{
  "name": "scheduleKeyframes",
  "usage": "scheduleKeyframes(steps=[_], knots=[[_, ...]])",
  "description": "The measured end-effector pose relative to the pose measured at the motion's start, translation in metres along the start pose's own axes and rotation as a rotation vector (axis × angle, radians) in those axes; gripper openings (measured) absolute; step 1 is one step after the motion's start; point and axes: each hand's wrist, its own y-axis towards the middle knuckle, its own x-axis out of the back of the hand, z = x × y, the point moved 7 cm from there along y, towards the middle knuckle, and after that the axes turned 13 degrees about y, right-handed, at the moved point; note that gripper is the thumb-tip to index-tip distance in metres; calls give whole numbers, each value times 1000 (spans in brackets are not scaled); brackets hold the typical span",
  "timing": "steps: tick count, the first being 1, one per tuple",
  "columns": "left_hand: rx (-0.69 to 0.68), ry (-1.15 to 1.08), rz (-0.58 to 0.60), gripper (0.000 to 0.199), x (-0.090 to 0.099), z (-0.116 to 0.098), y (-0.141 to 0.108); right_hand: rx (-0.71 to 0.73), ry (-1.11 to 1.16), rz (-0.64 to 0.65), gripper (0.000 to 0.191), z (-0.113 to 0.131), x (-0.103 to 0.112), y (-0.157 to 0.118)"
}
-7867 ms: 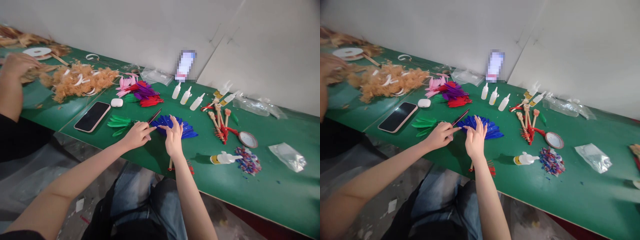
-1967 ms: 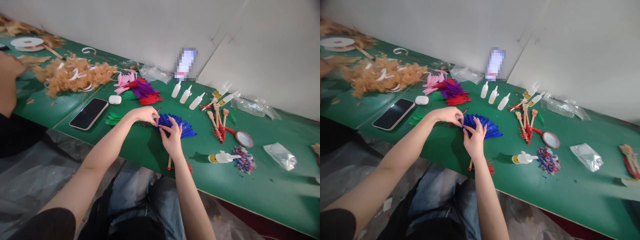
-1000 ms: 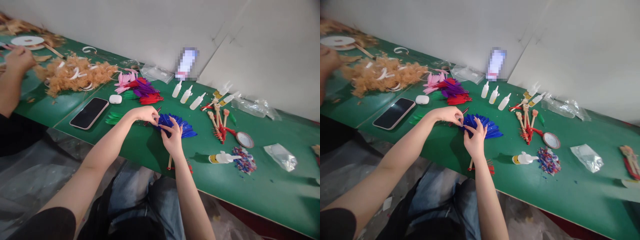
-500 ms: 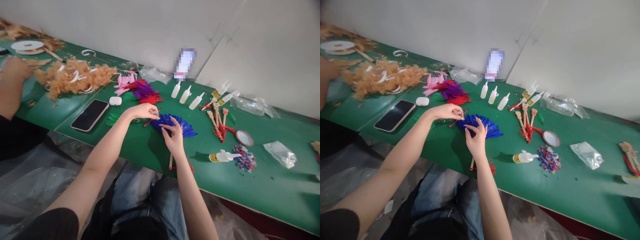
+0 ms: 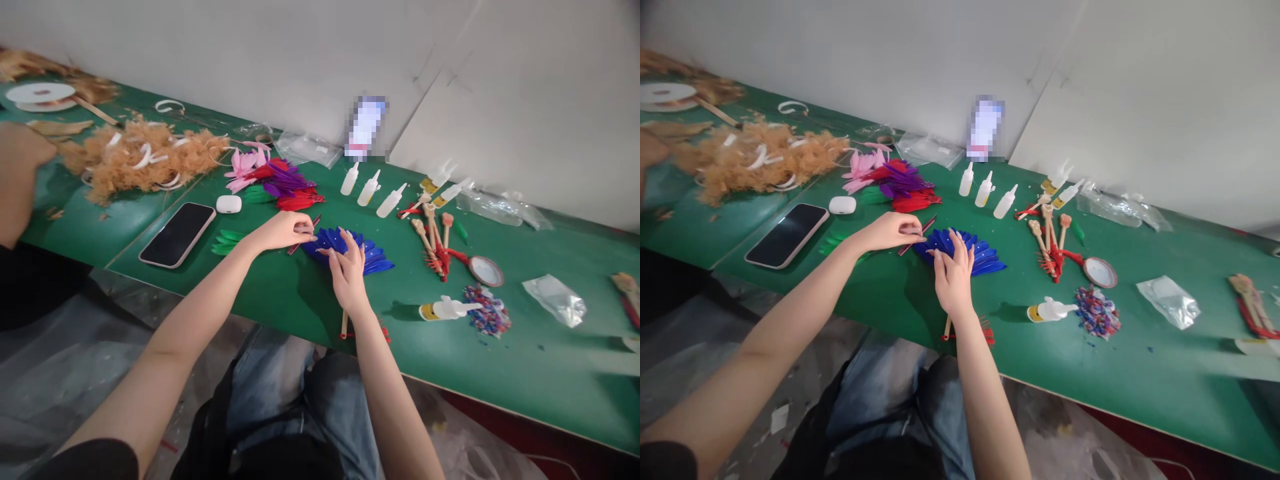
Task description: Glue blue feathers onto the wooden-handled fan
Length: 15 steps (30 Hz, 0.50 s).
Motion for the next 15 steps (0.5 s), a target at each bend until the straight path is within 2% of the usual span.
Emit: scheduleKeyframes(steps=[4,15], knots=[[24,16,17,16,-4,4,-8,-29,17,-19,45,-3,0,1],[66,-20,46,26,-12,-1,-5,-59,80,-32,49,-4,1,2]])
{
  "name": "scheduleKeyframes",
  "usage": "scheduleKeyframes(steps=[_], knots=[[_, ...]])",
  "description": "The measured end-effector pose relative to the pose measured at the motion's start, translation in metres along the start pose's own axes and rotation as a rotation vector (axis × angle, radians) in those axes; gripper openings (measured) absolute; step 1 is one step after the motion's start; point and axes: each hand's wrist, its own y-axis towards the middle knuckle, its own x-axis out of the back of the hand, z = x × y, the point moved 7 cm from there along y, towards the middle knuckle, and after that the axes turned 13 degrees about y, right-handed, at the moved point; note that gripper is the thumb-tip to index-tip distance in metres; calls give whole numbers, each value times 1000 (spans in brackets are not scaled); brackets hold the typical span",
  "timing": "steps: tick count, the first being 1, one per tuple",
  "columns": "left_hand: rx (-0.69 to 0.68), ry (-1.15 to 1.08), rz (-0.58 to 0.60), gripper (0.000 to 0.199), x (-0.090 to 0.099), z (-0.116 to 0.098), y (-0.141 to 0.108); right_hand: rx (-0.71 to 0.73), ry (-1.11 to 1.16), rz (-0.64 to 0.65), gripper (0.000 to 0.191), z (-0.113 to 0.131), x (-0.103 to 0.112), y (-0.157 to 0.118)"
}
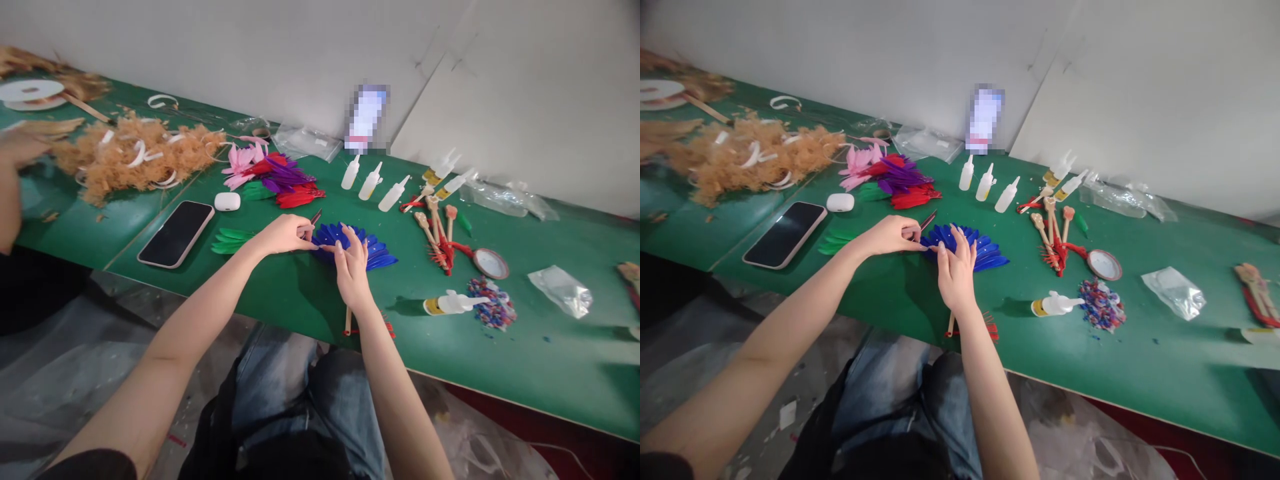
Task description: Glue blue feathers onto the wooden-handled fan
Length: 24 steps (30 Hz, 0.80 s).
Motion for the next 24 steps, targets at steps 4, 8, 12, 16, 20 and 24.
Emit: scheduleKeyframes(steps=[4,8,12,16,20,24], knots=[[43,-25,14,28,-3,2,1,-5,22,-6,50,1,0,0],[109,-53,51,30,-6,7,2,-21,43,-12,50,0,1,0],[154,-82,93,32,-10,12,3,-28,54,-12,50,0,0,0],[162,-95,141,32,-13,15,5,-34,66,-19,50,0,1,0],[171,-102,177,31,-14,15,7,-41,74,-23,51,1,1,0],[174,-108,194,30,-14,15,8,-38,74,-37,51,1,3,0]])
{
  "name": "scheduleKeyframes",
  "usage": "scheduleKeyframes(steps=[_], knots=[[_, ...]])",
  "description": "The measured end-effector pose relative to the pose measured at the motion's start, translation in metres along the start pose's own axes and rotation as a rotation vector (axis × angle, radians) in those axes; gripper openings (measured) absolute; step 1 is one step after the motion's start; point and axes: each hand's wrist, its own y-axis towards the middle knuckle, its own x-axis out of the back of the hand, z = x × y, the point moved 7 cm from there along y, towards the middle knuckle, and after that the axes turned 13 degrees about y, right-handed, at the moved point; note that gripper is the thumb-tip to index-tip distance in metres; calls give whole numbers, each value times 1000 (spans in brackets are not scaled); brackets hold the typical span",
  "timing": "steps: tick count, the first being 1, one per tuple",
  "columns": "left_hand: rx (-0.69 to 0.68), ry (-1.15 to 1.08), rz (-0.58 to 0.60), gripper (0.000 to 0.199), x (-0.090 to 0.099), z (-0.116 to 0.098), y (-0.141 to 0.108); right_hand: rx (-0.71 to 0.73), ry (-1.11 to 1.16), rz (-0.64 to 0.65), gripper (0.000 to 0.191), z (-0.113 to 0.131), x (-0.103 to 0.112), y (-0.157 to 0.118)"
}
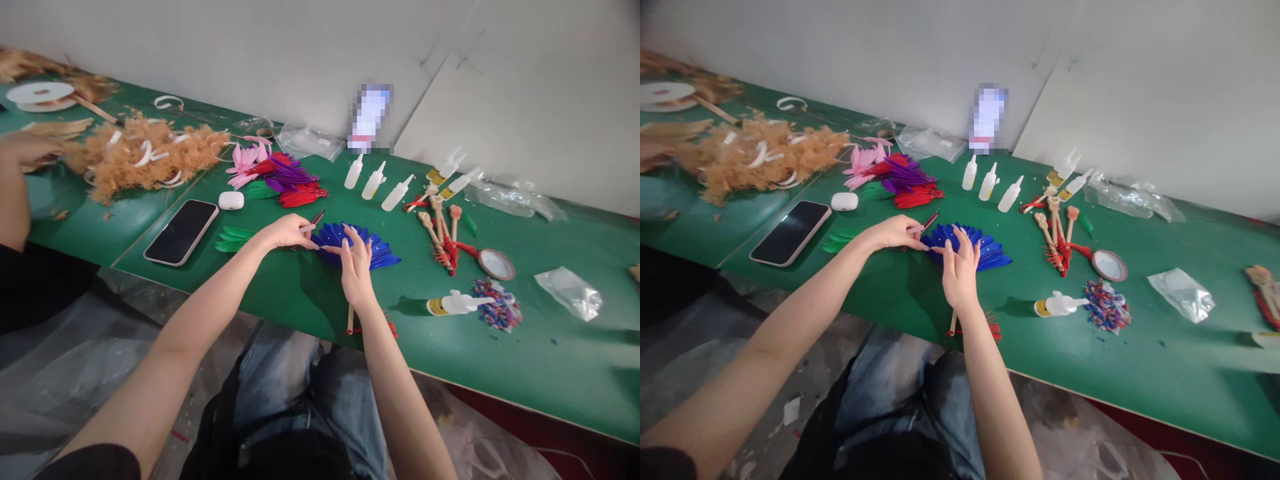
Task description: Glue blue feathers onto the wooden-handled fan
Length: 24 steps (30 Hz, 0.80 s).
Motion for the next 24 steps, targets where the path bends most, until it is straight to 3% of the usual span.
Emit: scheduleKeyframes(steps=[7,24], knots=[[-46,-24,-14,33,1,-1,-1,-5,-3,-7,51,-2,0,0],[5,-31,-35,28,-1,0,1,-5,37,-36,45,-2,3,1]])
